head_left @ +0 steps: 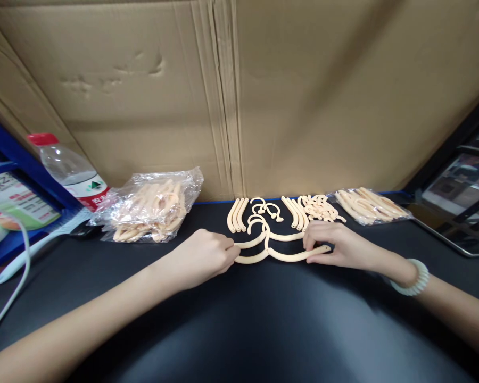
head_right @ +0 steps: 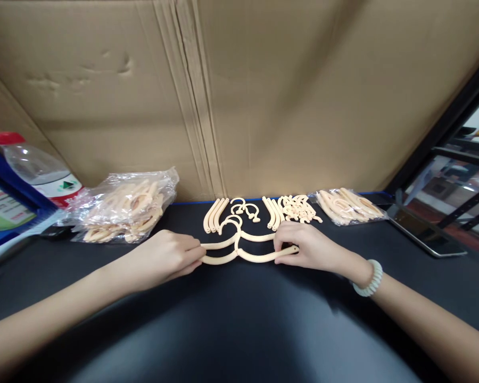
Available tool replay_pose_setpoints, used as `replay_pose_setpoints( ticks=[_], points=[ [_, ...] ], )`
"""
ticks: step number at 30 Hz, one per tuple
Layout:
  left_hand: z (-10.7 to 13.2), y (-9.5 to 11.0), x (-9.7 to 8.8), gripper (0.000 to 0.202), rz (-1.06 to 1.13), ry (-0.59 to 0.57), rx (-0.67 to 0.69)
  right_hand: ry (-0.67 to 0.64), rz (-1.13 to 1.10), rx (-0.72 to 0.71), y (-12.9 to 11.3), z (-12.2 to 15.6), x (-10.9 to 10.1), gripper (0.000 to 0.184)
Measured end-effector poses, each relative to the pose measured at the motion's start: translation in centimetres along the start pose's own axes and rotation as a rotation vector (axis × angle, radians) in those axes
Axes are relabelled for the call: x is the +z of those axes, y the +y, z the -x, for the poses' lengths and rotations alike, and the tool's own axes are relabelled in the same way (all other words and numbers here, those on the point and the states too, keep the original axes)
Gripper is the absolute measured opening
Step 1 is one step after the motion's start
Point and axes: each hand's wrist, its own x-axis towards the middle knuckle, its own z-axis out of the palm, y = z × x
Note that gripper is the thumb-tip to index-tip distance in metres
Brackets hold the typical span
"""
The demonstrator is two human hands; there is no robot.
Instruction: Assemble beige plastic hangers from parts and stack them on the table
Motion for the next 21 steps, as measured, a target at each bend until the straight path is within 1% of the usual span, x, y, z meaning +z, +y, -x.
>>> replay_pose_setpoints(
  ticks=[2, 5, 12, 16, 19, 21],
  points=[
    [-0.1, 0.0, 0.4, 0.022, -0.018, 0.023, -0.007, 0.003, 0.023, -0.045, 0.2, 0.0, -0.1, 0.016],
    [-0.1, 0.0, 0.8, 0.019, -0.034, 0.026, -0.021, 0.019, 0.065, -0.072, 0.2, 0.0, -0.2, 0.015],
    [-0.2, -0.1, 1.1, 0.017, -0.132, 0.016, -0.052, 0.083, 0.148, -0.082, 0.3, 0.0, -0.1, 0.011],
    [-0.3, 0.2, 1.1, 0.013, -0.154, 0.008, -0.124, 0.149, 0.208, -0.078, 0.8, 0.0, 0.3, 0.012],
    [-0.5, 0.7, 1.1, 0.012, -0.128, 0.054, -0.175, 0.186, 0.2, -0.062, 0.9, 0.0, 0.5, 0.013],
    [-0.6, 1.1, 1.3, 0.011, -0.05, 0.083, -0.189, 0.185, 0.183, -0.045, 0.8, 0.0, 0.6, 0.016]
  ],
)
